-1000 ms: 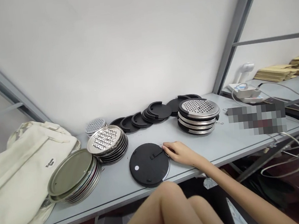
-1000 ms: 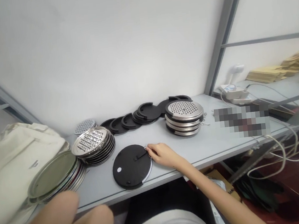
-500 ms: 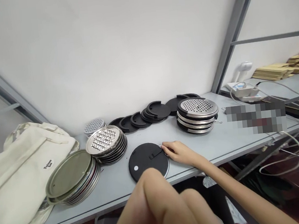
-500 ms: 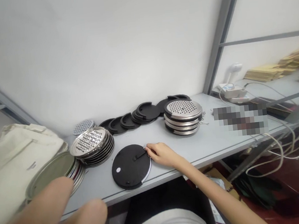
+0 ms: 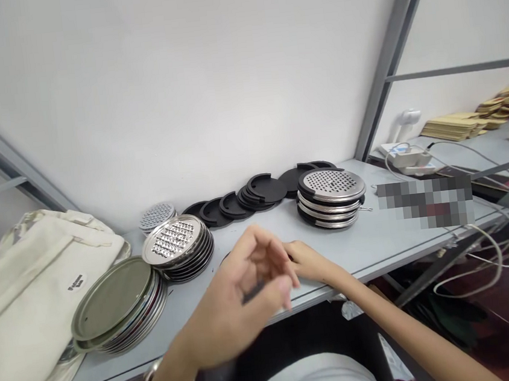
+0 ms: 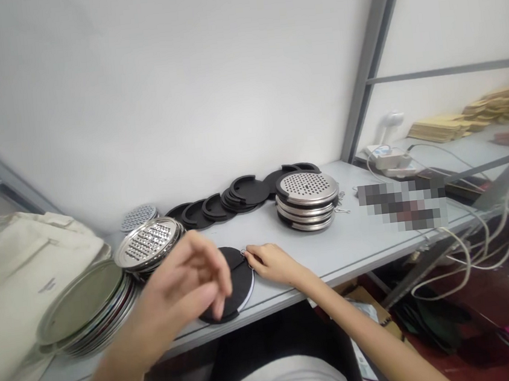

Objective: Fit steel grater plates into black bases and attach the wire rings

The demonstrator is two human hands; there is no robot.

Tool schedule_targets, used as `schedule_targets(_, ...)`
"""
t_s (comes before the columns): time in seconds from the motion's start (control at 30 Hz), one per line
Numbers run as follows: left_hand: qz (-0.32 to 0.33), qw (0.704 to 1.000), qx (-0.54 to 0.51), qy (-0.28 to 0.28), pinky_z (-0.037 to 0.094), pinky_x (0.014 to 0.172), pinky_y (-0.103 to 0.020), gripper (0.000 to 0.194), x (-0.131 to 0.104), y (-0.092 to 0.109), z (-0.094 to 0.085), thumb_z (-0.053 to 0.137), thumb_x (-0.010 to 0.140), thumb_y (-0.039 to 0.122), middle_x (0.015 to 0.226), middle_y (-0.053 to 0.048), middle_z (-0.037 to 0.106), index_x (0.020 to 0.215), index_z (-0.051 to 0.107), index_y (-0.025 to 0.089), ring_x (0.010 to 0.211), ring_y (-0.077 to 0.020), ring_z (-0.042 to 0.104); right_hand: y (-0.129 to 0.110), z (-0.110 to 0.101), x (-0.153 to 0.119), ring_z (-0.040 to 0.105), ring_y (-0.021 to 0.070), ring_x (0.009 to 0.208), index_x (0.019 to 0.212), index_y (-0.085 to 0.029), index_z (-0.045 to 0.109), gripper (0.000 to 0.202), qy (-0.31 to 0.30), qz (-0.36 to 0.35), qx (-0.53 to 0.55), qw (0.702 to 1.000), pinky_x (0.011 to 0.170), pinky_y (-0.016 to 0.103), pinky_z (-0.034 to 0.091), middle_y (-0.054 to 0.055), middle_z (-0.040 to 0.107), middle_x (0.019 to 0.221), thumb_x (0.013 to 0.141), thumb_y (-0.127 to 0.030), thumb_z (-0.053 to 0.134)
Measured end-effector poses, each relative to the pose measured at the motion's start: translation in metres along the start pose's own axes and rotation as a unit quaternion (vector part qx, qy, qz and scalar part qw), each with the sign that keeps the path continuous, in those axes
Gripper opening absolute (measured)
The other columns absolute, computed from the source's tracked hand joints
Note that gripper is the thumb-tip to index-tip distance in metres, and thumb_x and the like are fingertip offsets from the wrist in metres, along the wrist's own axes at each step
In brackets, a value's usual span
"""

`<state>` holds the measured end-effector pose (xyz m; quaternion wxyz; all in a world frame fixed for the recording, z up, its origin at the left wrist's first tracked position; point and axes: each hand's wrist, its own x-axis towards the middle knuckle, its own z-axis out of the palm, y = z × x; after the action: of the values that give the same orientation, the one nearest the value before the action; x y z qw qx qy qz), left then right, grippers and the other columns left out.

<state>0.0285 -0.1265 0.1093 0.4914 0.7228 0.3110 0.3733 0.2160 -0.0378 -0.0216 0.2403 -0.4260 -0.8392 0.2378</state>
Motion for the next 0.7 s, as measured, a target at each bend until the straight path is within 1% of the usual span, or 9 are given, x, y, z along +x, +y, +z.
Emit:
schedule_targets(0.03, 0.012, 0.995, 0.097, 0.008, 0.045, 0.065, -0.027, 0.007, 0.013, -0.009, -0.008, 0.051, 0.089, 0.027, 0.084, -0.001, 0.059, 0.093, 0.05, 0.022, 0.069, -0.0131, 0.054, 0.001, 0.0, 0.0, 0.048, 0.0126, 0.057, 0.074, -0.018, 0.054, 0.028, 0.001, -0.004, -0.001, 1.0, 0.058, 0.023, 0.031, 0.002, 0.057, 0.065, 0.094, -0.028, 0.036)
schedule_targets(0.07, 0.029, 0.98, 0.196, 0.011, 0.043, 0.066, -0.027, 0.006, 0.024, -0.022, -0.015, 0.05, 0.089, 0.026, 0.082, 0.0, 0.058, 0.089, 0.051, 0.021, 0.071, -0.0131, 0.053, 0.001, 0.001, 0.001, 0.047, 0.0124, 0.056, 0.075, -0.018, 0.054, 0.029, 0.004, -0.01, -0.004, 1.0, 0.058, 0.023, 0.031, 0.001, 0.057, 0.064, 0.095, -0.028, 0.036)
schedule_targets(0.13, 0.033, 0.939, 0.343, -0.001, 0.041, 0.068, -0.027, 0.01, 0.045, -0.053, -0.029, 0.044, 0.091, 0.023, 0.079, 0.0, 0.056, 0.085, 0.051, 0.019, 0.07, -0.0133, 0.053, 0.002, 0.002, 0.001, 0.045, 0.0114, 0.053, 0.073, -0.018, 0.052, 0.03, 0.011, -0.02, -0.014, 1.0, 0.056, 0.022, 0.03, 0.0, 0.053, 0.061, 0.096, -0.028, 0.034)
schedule_targets(0.2, 0.032, 0.893, 0.449, -0.009, 0.038, 0.066, -0.027, 0.014, 0.062, -0.086, -0.038, 0.04, 0.092, 0.022, 0.077, -0.001, 0.056, 0.081, 0.049, 0.018, 0.068, -0.0141, 0.052, 0.003, 0.003, 0.001, 0.042, 0.0106, 0.051, 0.07, -0.019, 0.049, 0.032, 0.016, -0.026, -0.024, 0.999, 0.054, 0.022, 0.029, -0.002, 0.05, 0.058, 0.096, -0.028, 0.034)
schedule_targets(0.27, 0.024, 0.855, 0.518, -0.011, 0.036, 0.065, -0.027, 0.018, 0.074, -0.113, -0.044, 0.038, 0.093, 0.023, 0.077, -0.002, 0.056, 0.08, 0.049, 0.018, 0.069, -0.0155, 0.053, 0.003, 0.003, 0.001, 0.041, 0.0104, 0.05, 0.069, -0.019, 0.046, 0.032, 0.022, -0.027, -0.032, 0.999, 0.054, 0.022, 0.028, -0.003, 0.047, 0.057, 0.097, -0.027, 0.033)
schedule_targets(0.33, 0.018, 0.851, 0.525, -0.02, 0.036, 0.063, -0.027, 0.02, 0.082, -0.133, -0.045, 0.038, 0.093, 0.024, 0.075, -0.002, 0.057, 0.078, 0.05, 0.018, 0.068, -0.0162, 0.054, 0.004, 0.004, 0.001, 0.041, 0.0105, 0.051, 0.068, -0.02, 0.045, 0.032, 0.023, -0.029, -0.038, 0.999, 0.055, 0.022, 0.028, -0.003, 0.047, 0.057, 0.097, -0.028, 0.033)
schedule_targets(0.43, 0.012, 0.85, 0.525, -0.038, 0.036, 0.064, -0.026, 0.026, 0.087, -0.149, -0.045, 0.038, 0.094, 0.026, 0.076, -0.003, 0.06, 0.074, 0.052, 0.018, 0.069, -0.0164, 0.056, 0.005, 0.005, 0.002, 0.041, 0.0111, 0.052, 0.07, -0.02, 0.045, 0.033, 0.023, -0.027, -0.048, 0.998, 0.056, 0.022, 0.027, -0.003, 0.047, 0.058, 0.098, -0.029, 0.032)
schedule_targets(0.53, 0.004, 0.848, 0.528, -0.05, 0.038, 0.067, -0.026, 0.031, 0.086, -0.155, -0.046, 0.036, 0.095, 0.029, 0.08, -0.005, 0.064, 0.075, 0.056, 0.018, 0.072, -0.017, 0.058, 0.005, 0.006, 0.002, 0.041, 0.0118, 0.052, 0.069, -0.02, 0.045, 0.034, 0.02, -0.021, -0.055, 0.998, 0.057, 0.023, 0.028, -0.003, 0.046, 0.057, 0.099, -0.03, 0.031)
schedule_targets(0.7, -0.014, 0.842, 0.536, -0.063, 0.039, 0.071, -0.027, 0.04, 0.086, -0.158, -0.051, 0.032, 0.096, 0.034, 0.087, -0.009, 0.068, 0.078, 0.063, 0.017, 0.079, -0.0195, 0.061, 0.004, 0.005, 0.003, 0.042, 0.0123, 0.053, 0.068, -0.02, 0.047, 0.036, 0.005, -0.015, -0.048, 0.999, 0.057, 0.023, 0.029, -0.002, 0.047, 0.058, 0.099, -0.032, 0.03)
